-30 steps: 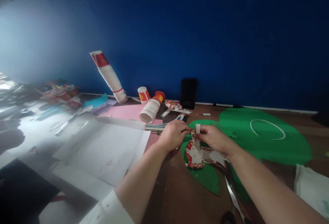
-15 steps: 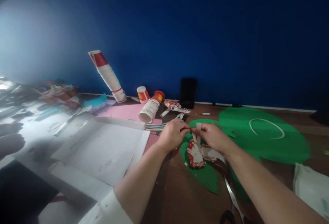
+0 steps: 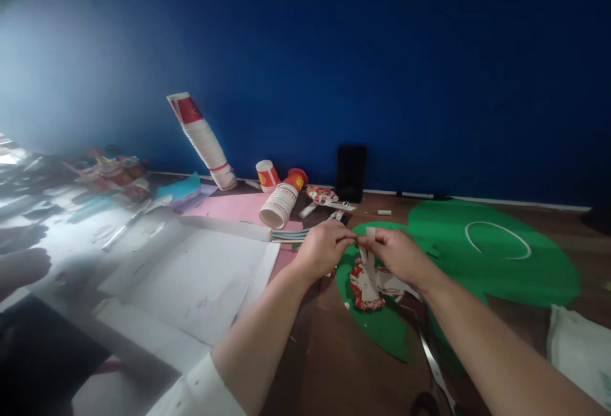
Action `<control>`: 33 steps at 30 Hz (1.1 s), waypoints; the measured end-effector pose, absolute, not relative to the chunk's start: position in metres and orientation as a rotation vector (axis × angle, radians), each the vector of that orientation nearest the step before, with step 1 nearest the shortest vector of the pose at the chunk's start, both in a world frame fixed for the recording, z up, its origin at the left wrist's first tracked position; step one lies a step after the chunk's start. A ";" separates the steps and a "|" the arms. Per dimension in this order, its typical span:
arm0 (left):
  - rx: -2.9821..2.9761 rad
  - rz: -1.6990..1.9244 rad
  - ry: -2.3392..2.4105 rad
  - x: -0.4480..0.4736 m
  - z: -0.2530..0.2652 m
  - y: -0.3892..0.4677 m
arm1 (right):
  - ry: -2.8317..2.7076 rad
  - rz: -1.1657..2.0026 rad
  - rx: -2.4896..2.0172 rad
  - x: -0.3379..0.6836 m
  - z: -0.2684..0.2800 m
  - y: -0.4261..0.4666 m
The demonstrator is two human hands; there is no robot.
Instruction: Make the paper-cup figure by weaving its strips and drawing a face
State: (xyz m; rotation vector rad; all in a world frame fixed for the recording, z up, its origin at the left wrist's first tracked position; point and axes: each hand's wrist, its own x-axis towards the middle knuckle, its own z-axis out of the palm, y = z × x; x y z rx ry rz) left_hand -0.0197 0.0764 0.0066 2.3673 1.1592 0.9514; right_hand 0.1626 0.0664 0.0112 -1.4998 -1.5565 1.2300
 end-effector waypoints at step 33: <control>2.467 0.838 1.295 -0.015 0.003 0.069 | -1.418 1.318 -1.540 0.160 0.015 0.063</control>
